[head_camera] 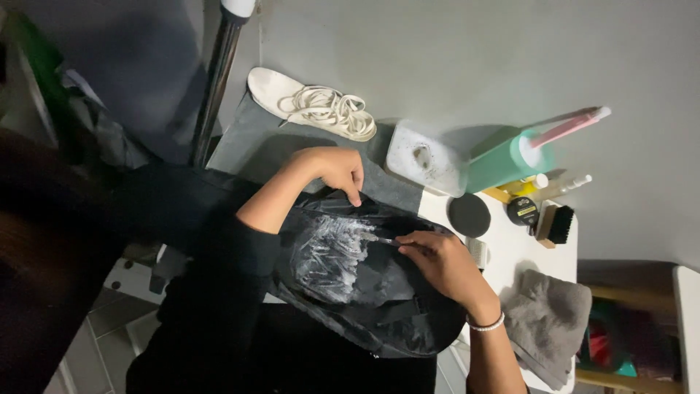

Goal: The person is applying a white cleaning or dyeing substance to the surface of a black bag using a small spatula and then scrubbing it in with a brush.

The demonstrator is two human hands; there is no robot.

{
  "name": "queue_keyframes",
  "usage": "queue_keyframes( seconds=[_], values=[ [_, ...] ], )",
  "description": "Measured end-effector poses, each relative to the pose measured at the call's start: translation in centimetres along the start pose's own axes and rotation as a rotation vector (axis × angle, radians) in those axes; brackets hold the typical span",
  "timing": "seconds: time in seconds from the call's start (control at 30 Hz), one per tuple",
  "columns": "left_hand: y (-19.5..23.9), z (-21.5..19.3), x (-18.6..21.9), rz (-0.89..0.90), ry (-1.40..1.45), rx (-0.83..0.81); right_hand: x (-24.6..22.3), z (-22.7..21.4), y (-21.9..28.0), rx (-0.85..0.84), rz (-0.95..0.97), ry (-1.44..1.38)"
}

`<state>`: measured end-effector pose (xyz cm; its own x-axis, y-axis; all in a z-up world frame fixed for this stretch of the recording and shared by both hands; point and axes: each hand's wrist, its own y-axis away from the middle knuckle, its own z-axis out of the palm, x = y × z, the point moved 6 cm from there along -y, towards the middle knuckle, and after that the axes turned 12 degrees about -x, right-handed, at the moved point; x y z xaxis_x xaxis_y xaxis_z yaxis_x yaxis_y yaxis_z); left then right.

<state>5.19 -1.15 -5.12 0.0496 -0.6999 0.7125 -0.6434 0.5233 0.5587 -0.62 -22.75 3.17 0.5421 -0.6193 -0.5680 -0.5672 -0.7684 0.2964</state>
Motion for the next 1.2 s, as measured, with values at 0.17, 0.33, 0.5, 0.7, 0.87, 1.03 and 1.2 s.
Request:
queue_keyframes(
  seconds=[0.17, 0.33, 0.5, 0.7, 0.87, 1.03, 1.2],
  values=[
    [0.5, 0.0, 0.3, -0.008, 0.011, 0.001, -0.5, -0.2, 0.0, -0.028, -0.011, 0.006],
    [0.1, -0.1, 0.1, -0.005, 0.026, 0.000, -0.4, -0.2, 0.1, -0.013, -0.023, -0.007],
    [-0.3, -0.1, -0.2, -0.001, 0.008, 0.005, -0.4, -0.2, -0.2, -0.023, -0.022, -0.003],
    [0.1, -0.1, 0.0, -0.012, 0.009, 0.001, -0.7, -0.2, -0.5, -0.022, -0.029, -0.005],
    [0.2, 0.0, 0.1, -0.012, 0.023, -0.001, -0.9, -0.1, -0.7, -0.037, -0.023, -0.009],
    [-0.3, 0.0, -0.3, -0.014, 0.005, -0.003, -1.2, -0.4, -0.6, 0.004, -0.013, 0.023],
    [0.1, -0.1, 0.1, 0.004, 0.026, -0.003, -0.4, 0.0, -0.7, 0.011, -0.001, 0.003]
  ],
)
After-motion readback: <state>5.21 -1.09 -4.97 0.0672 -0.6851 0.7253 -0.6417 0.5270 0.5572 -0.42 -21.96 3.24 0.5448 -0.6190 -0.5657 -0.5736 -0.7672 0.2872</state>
